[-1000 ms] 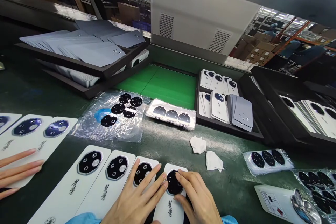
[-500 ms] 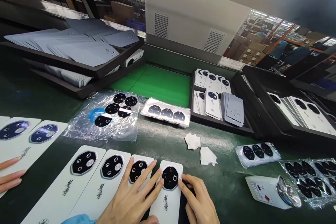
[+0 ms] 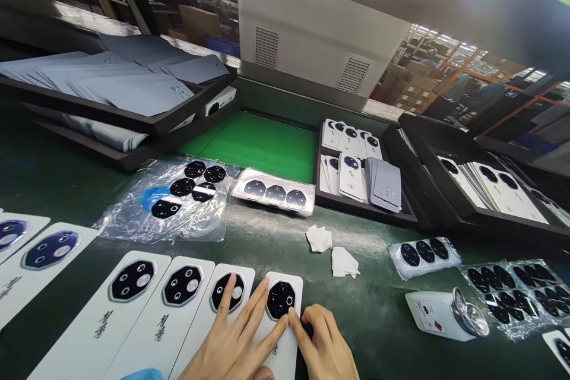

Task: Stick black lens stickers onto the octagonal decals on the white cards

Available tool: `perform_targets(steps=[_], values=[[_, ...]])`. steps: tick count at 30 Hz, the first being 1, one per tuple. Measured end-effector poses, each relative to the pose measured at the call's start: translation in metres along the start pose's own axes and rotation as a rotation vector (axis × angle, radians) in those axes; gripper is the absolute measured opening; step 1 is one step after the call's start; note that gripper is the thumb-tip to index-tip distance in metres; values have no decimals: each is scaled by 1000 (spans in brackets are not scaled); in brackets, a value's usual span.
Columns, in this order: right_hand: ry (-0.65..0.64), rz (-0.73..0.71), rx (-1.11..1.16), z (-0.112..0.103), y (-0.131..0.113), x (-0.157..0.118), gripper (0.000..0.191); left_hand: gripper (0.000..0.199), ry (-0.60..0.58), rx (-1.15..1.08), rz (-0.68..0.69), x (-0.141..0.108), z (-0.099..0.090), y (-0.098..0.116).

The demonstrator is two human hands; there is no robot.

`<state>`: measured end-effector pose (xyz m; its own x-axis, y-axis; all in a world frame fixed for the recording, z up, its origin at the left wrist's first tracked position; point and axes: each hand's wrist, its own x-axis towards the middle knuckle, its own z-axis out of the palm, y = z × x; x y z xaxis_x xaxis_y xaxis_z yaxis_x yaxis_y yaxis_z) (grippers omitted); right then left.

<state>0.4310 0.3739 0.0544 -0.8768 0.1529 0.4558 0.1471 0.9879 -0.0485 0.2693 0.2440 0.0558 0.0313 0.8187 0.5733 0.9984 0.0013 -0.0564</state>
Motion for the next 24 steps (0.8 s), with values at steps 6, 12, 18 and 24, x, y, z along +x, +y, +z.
perform_targets(steps=[6, 12, 18, 24], values=[[31, 53, -97, 3, -3, 3, 32, 49, 61, -40, -13, -7, 8, 4], [8, -9, -132, -3, 3, 27, 35, 43, 135, -68, -35, -1, 4, 0], [115, 61, -117, -4, 3, 44, 47, 87, -19, -10, -14, 14, -3, -9], [111, 183, 59, 2, 6, 37, 51, 105, -200, -101, -68, 15, 11, -11]])
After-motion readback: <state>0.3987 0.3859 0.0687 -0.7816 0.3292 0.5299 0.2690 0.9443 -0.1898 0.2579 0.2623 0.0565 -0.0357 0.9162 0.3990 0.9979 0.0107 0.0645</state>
